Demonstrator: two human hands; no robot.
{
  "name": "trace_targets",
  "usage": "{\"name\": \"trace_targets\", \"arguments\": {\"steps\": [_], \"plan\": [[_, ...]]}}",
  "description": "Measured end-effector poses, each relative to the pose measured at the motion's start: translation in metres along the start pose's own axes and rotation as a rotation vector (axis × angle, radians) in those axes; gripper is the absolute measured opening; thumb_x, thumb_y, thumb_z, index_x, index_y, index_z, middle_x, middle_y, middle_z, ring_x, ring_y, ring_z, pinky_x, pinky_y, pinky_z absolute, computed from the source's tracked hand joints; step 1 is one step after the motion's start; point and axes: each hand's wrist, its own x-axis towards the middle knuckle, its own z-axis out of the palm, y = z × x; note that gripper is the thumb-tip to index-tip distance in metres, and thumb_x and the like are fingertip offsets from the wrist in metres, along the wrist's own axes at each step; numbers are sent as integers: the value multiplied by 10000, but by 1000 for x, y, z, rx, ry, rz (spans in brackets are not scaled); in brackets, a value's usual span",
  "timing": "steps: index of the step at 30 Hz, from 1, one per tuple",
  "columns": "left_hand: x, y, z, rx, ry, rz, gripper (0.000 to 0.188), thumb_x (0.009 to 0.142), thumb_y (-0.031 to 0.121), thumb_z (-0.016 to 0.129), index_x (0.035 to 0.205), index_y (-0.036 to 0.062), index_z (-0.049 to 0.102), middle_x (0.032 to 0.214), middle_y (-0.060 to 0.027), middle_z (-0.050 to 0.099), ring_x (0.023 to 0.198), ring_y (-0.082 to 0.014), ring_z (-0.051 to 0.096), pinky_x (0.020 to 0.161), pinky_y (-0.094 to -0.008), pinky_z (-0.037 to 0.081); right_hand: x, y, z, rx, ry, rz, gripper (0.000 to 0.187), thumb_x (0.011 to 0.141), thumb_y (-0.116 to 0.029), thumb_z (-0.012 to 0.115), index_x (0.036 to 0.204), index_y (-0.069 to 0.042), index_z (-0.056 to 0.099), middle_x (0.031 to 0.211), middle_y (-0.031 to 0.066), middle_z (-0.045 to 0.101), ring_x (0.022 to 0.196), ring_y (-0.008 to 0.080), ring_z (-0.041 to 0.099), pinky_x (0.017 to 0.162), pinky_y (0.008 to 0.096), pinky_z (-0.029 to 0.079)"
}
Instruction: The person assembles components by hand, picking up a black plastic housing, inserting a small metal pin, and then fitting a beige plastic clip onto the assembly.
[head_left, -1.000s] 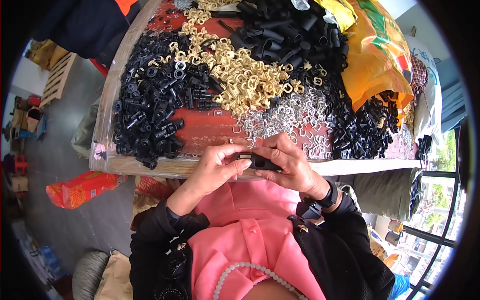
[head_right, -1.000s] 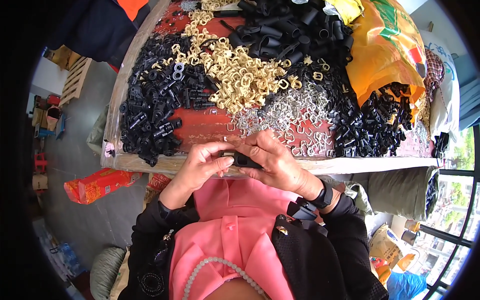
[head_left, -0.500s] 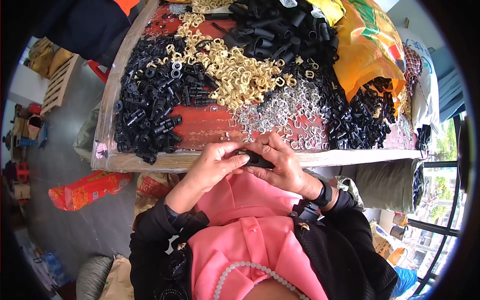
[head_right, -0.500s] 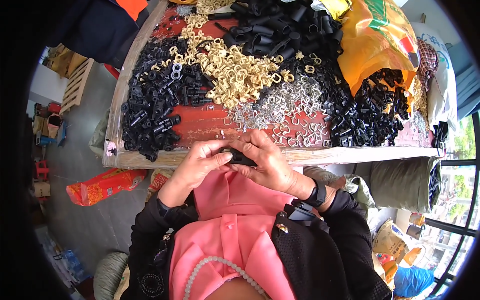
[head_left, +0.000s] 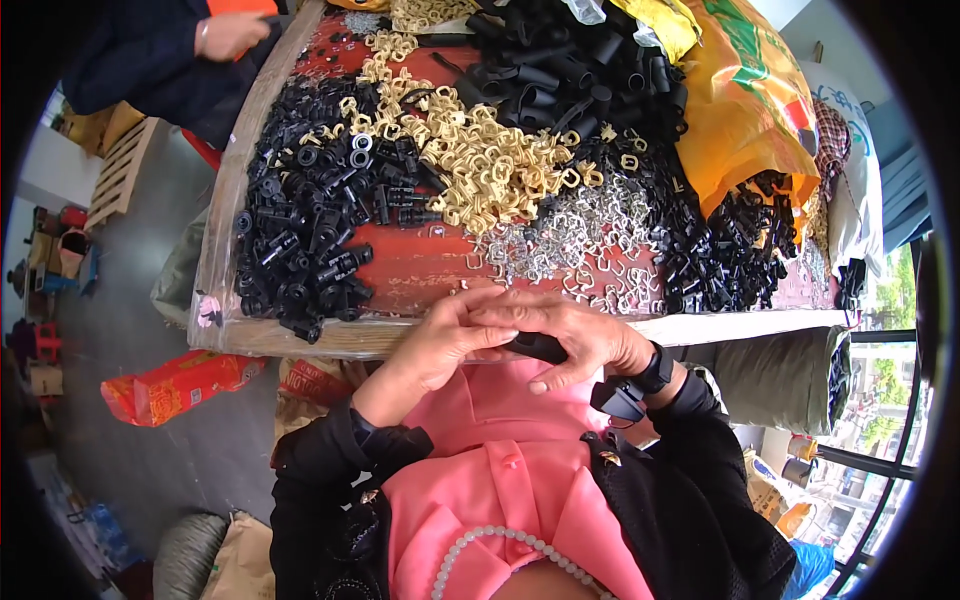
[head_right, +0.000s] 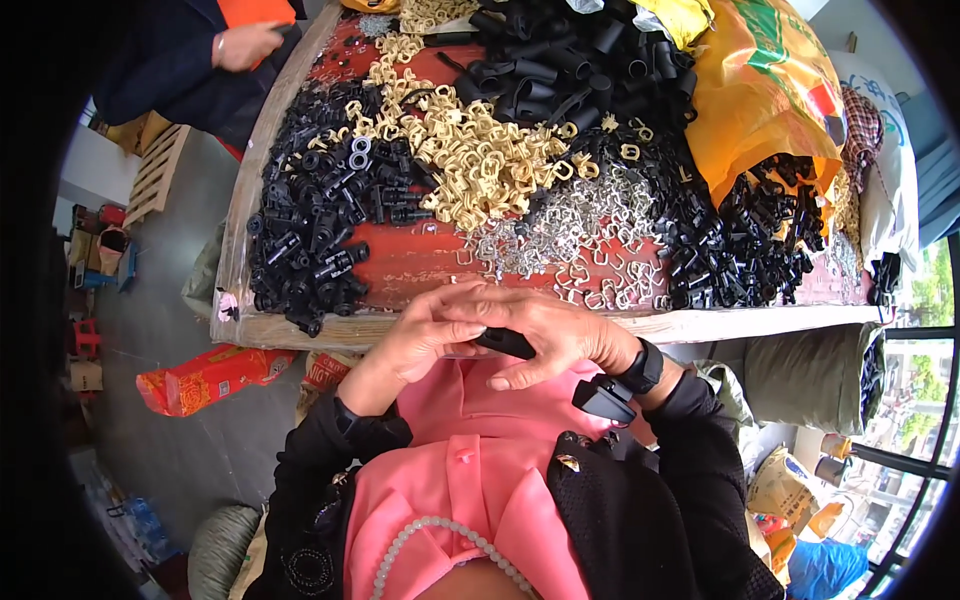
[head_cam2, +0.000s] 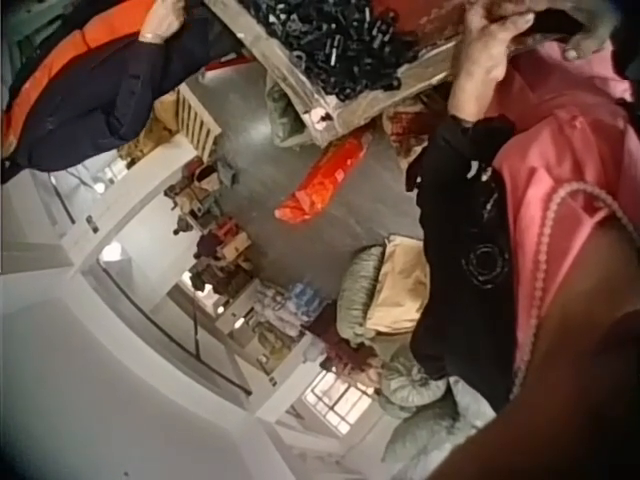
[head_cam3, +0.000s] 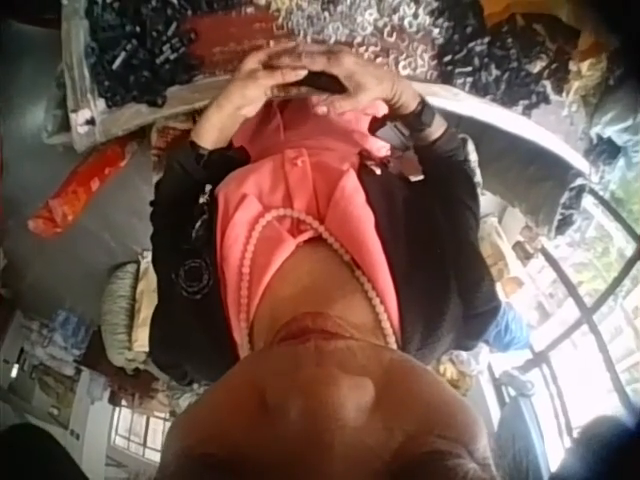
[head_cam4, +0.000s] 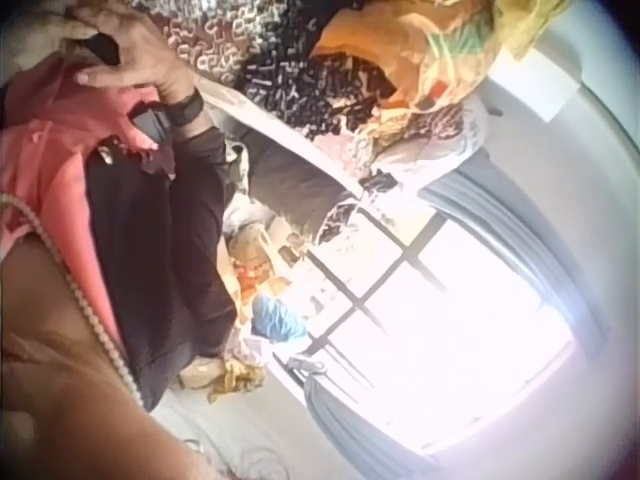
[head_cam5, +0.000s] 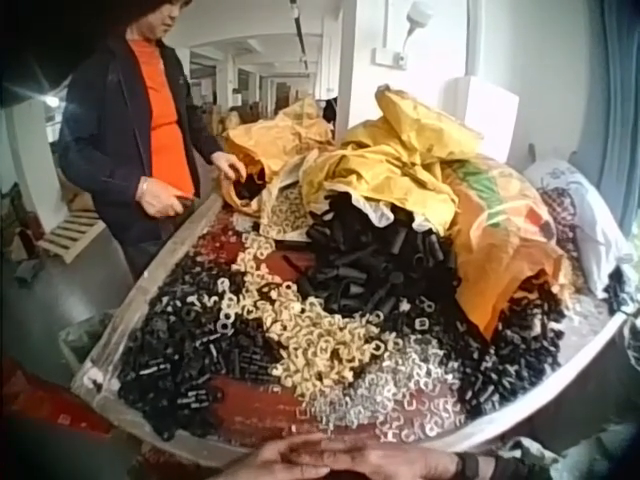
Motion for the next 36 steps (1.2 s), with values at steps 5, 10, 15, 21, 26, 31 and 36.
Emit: {"name": "trace_targets", "arguments": {"steps": [5, 10, 15, 21, 26, 31, 36], "plan": [[6, -20, -3, -181, -42, -56, 417, 773, 126, 565, 1141, 29, 394, 953, -71, 537, 854, -156, 552, 696, -295, 489, -16, -9, 7, -115, 163, 19, 596, 596, -299, 662, 1060, 24, 473, 1010, 150, 509, 949, 289, 491, 818, 367, 385], [12, -13, 6, -261, 29, 6, 437, 767, 220, 575, 1125, 43, 399, 954, -73, 548, 846, -155, 549, 698, -276, 476, -27, -21, 15, -50, 374, 115, 449, 618, -277, 650, 927, 18, 512, 877, 109, 540, 831, 230, 521, 748, 319, 408], [11, -9, 14, -130, 90, 139, 406, 766, 205, 578, 1098, 30, 422, 949, -90, 560, 844, -158, 545, 713, -267, 453, -36, -35, 18, -47, 390, 173, 381, 633, -249, 638, 887, 11, 524, 826, 87, 542, 772, 175, 524, 677, 287, 418], [21, 12, -41, 373, 324, 420, 326, 780, 126, 547, 1084, 37, 470, 968, -88, 551, 798, -142, 549, 697, -269, 447, -165, -27, -1, -267, 747, 622, 252, 685, -166, 595, 836, 26, 532, 719, 53, 527, 627, 100, 486, 566, 234, 409], [44, 29, -76, 1235, 616, 585, 350, 744, 122, 579, 1063, 15, 482, 992, -107, 530, 736, -134, 551, 641, -277, 443, -318, -27, 41, -332, 789, 1467, 234, 693, -220, 610, 763, -1, 571, 641, 80, 551, 559, 126, 518, 505, 264, 404], [59, 33, -89, 1528, 682, 644, 351, 693, 98, 611, 1012, 8, 497, 964, -120, 515, 717, -207, 556, 632, -309, 449, -377, -16, 95, -815, 582, 1512, 162, 680, -174, 602, 702, -20, 559, 653, 111, 541, 566, 212, 531, 516, 286, 411], [61, 38, -85, 1661, 605, 641, 321, 652, 62, 625, 948, 10, 509, 898, -131, 505, 705, -317, 533, 641, -358, 447, -264, -20, 37, -741, 1068, 1038, 63, 682, -64, 557, 729, -23, 556, 690, 125, 520, 642, 267, 533, 555, 322, 420]]}}
